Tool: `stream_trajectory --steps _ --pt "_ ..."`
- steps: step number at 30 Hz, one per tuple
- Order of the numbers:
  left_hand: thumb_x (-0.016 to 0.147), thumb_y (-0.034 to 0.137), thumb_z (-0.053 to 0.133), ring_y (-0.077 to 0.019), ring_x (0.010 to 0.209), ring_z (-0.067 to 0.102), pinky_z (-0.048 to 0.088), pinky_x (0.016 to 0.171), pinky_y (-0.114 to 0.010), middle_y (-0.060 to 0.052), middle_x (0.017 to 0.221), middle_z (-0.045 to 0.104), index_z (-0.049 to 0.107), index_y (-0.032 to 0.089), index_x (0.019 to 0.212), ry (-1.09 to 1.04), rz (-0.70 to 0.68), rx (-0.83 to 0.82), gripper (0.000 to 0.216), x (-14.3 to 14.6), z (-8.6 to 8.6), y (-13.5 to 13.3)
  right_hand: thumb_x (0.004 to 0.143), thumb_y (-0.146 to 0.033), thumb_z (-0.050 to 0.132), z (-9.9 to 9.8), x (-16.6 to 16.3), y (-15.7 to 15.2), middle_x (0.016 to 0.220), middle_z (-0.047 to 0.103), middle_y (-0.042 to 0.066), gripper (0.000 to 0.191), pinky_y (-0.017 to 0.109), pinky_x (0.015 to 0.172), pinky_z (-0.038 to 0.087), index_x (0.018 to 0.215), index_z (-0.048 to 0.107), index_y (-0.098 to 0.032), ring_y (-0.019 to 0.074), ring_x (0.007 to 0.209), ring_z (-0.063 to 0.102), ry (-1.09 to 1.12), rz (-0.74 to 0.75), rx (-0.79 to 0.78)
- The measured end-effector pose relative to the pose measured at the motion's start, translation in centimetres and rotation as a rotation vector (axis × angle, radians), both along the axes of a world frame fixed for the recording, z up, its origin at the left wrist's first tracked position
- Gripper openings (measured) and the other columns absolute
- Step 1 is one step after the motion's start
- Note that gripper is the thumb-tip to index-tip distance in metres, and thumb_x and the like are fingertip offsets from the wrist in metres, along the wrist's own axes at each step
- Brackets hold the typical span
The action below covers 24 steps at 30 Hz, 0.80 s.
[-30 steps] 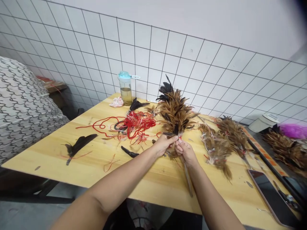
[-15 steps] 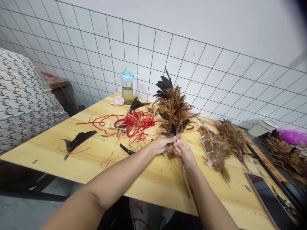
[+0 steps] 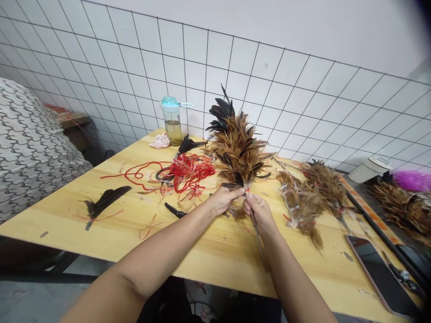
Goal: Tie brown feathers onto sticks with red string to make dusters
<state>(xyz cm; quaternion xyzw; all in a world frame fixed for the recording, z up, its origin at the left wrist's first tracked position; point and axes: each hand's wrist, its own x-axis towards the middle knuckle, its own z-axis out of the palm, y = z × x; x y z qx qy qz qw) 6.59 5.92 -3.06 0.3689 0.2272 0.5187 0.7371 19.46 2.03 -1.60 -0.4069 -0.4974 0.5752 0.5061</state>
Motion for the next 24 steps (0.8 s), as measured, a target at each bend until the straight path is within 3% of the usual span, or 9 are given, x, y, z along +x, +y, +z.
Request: stream_trajectory --steps 6,11,14,19,24 --pt "0.051 0.034 0.087 -0.0162 0.078 0.063 0.045 0.085 -0.032 -0.004 0.081 0.071 0.072 0.013 0.081 0.043 0.062 0.015 0.040 0.1 0.0 -0.1 0.067 -0.060 0.070 0.2 -0.3 -0.2 0.052 0.044 -0.005 0.044 0.023 0.046 0.028 0.076 0.057 -0.019 0.0086 0.049 0.036 -0.173 -0.099 0.018" --pt "0.054 0.039 0.085 -0.0203 0.083 0.065 0.046 0.087 -0.035 -0.007 0.081 0.072 0.072 0.013 0.083 0.064 0.040 0.023 0.041 0.3 -0.1 -0.2 0.066 -0.054 0.072 -1.0 0.0 0.5 0.068 0.055 -0.001 0.048 0.025 0.058 0.043 0.096 0.059 -0.018 0.0138 0.064 0.052 -0.235 -0.257 0.123" --pt "0.055 0.039 0.085 -0.0211 0.086 0.065 0.046 0.089 -0.035 -0.008 0.085 0.073 0.073 0.013 0.085 0.076 0.060 0.023 0.042 0.5 0.0 -0.3 0.074 -0.050 0.065 -1.6 0.7 0.7 0.070 0.058 0.001 0.050 0.028 0.065 0.047 0.110 0.058 -0.017 0.0154 0.066 0.055 -0.459 -0.324 0.237" --pt "0.054 0.038 0.085 -0.0188 0.085 0.065 0.046 0.089 -0.033 -0.007 0.087 0.073 0.074 0.015 0.083 0.078 0.095 0.028 0.039 0.8 0.1 -0.5 0.089 -0.043 0.044 -1.0 0.9 0.0 0.083 0.068 0.010 0.037 0.032 0.072 0.047 0.105 0.062 -0.015 0.0211 0.074 0.062 -0.893 -0.346 0.449" --pt "0.055 0.035 0.086 -0.0166 0.083 0.064 0.046 0.089 -0.031 -0.006 0.089 0.073 0.074 0.014 0.079 0.041 0.115 0.000 0.034 0.9 0.4 -0.9 0.094 -0.039 0.033 -0.5 0.4 -0.4 0.084 0.070 0.012 0.039 0.029 0.067 0.045 0.102 0.062 -0.015 0.0220 0.073 0.064 -1.085 -0.342 0.453"
